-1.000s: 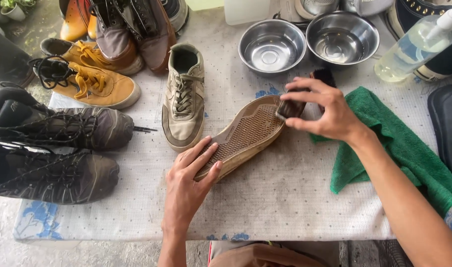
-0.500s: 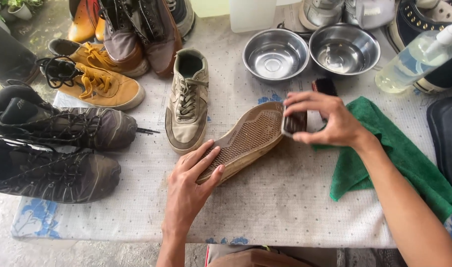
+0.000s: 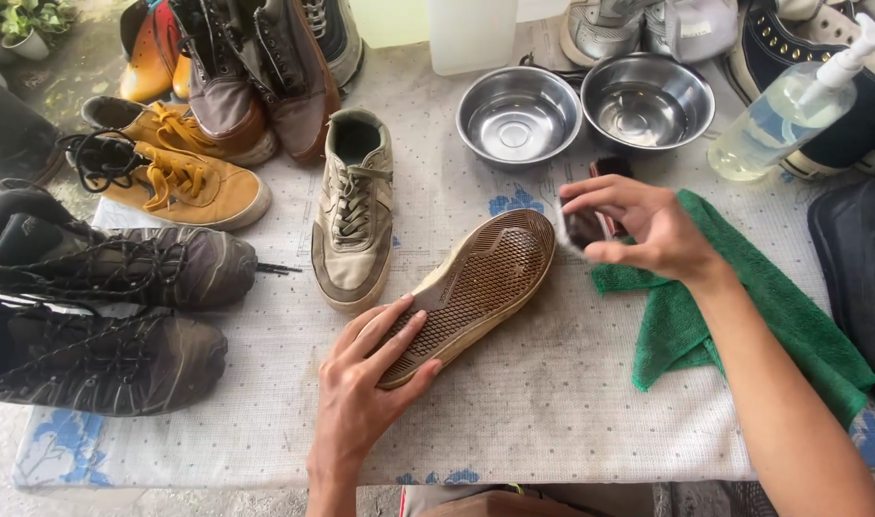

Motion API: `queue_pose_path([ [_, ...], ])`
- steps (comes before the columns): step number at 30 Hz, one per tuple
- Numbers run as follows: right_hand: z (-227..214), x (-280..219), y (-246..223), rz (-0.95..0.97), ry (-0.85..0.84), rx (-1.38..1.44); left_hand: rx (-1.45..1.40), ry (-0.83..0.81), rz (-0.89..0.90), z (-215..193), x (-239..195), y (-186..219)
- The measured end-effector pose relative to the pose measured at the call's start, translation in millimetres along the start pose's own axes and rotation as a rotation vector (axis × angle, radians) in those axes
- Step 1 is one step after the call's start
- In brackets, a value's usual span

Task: The person scrubs the sole of a beige sneaker with a small brush dipped in water, then wipes the sole with a green cloth. The person holds the shoe steady with one hand while cleaning the textured sole with the other.

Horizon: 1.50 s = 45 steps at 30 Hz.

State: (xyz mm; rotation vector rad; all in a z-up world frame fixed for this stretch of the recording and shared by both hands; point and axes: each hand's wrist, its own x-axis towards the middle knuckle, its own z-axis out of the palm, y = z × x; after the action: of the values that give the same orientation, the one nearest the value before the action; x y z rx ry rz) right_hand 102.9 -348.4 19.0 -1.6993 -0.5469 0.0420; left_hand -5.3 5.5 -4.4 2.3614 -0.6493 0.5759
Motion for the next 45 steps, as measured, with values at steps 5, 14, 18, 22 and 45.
queue_pose_path([
  [5, 3, 3, 6, -0.01, -0.086, 0.004, -0.032, -0.019, -0.009, -7, 2, 5],
  [14, 27, 9, 8, -0.223, 0.08, -0.536, -0.052, -0.027, -0.044, -8, 4, 8],
  [18, 38, 9, 12, -0.134, 0.078, -0.619, -0.061, -0.02, -0.051, -6, 4, 7],
  [22, 39, 3, 3, -0.152, 0.002, -0.617, -0.035, -0.013, -0.044, -5, 4, 6],
  [45, 98, 3, -16, -0.176, 0.372, -0.969, -0.034, 0.011, -0.039, -1, -1, 6],
])
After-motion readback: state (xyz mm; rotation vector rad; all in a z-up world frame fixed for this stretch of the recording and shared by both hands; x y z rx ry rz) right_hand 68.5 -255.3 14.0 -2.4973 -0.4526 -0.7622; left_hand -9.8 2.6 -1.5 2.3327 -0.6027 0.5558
